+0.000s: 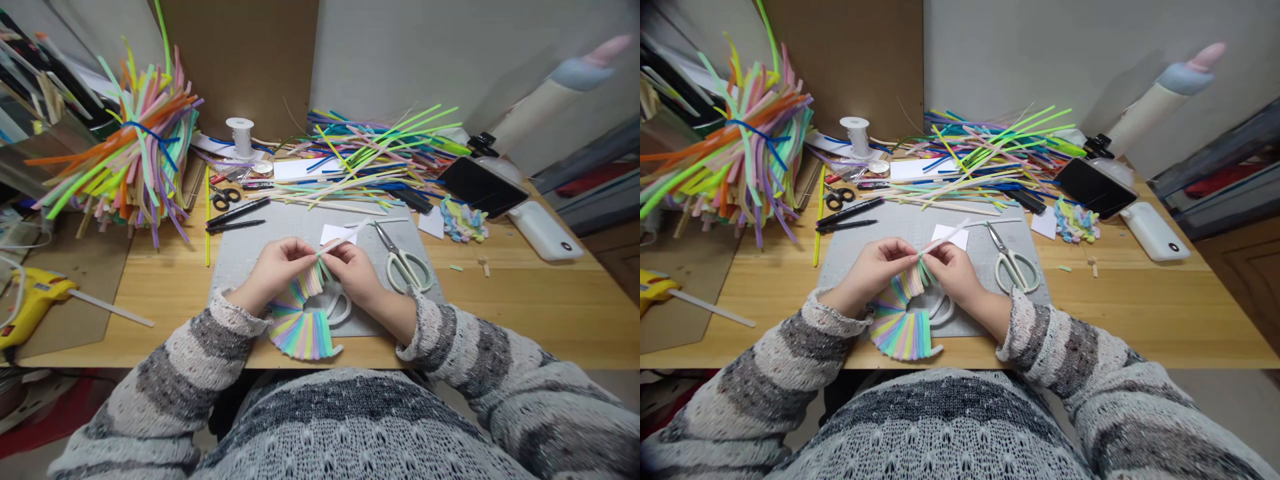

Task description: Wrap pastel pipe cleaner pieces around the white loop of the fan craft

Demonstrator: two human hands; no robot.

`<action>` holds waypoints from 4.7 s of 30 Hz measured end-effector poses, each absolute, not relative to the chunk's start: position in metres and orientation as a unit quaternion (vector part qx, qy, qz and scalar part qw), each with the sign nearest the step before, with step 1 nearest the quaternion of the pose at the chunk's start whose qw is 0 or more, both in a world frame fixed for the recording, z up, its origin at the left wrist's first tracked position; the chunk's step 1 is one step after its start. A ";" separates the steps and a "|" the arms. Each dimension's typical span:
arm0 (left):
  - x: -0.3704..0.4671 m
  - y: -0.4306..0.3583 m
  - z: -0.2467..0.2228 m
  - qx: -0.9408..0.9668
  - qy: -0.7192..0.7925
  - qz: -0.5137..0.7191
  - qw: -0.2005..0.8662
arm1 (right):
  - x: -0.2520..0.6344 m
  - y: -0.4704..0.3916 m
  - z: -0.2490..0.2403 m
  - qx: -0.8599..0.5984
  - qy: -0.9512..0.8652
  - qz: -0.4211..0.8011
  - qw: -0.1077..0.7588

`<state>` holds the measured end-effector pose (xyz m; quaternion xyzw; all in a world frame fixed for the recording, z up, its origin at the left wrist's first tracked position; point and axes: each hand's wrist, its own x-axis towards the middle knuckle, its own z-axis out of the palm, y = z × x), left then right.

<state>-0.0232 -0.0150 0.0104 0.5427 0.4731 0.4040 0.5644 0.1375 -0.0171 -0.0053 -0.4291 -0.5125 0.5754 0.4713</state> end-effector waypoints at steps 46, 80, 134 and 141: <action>-0.028 -0.012 0.010 0.562 0.467 0.330 0.597 | 0.142 -0.015 -0.003 -0.422 -0.502 0.627 0.421; -0.035 -0.006 0.005 0.562 0.484 0.289 0.606 | 0.147 -0.008 -0.004 -0.399 -0.502 0.692 0.332; -0.024 -0.008 0.009 0.521 0.499 0.377 0.581 | 0.156 -0.001 -0.003 -0.404 -0.592 0.629 0.301; -0.026 -0.010 0.013 0.502 0.522 0.372 0.580 | 0.217 0.025 0.052 -0.377 -0.856 0.342 0.085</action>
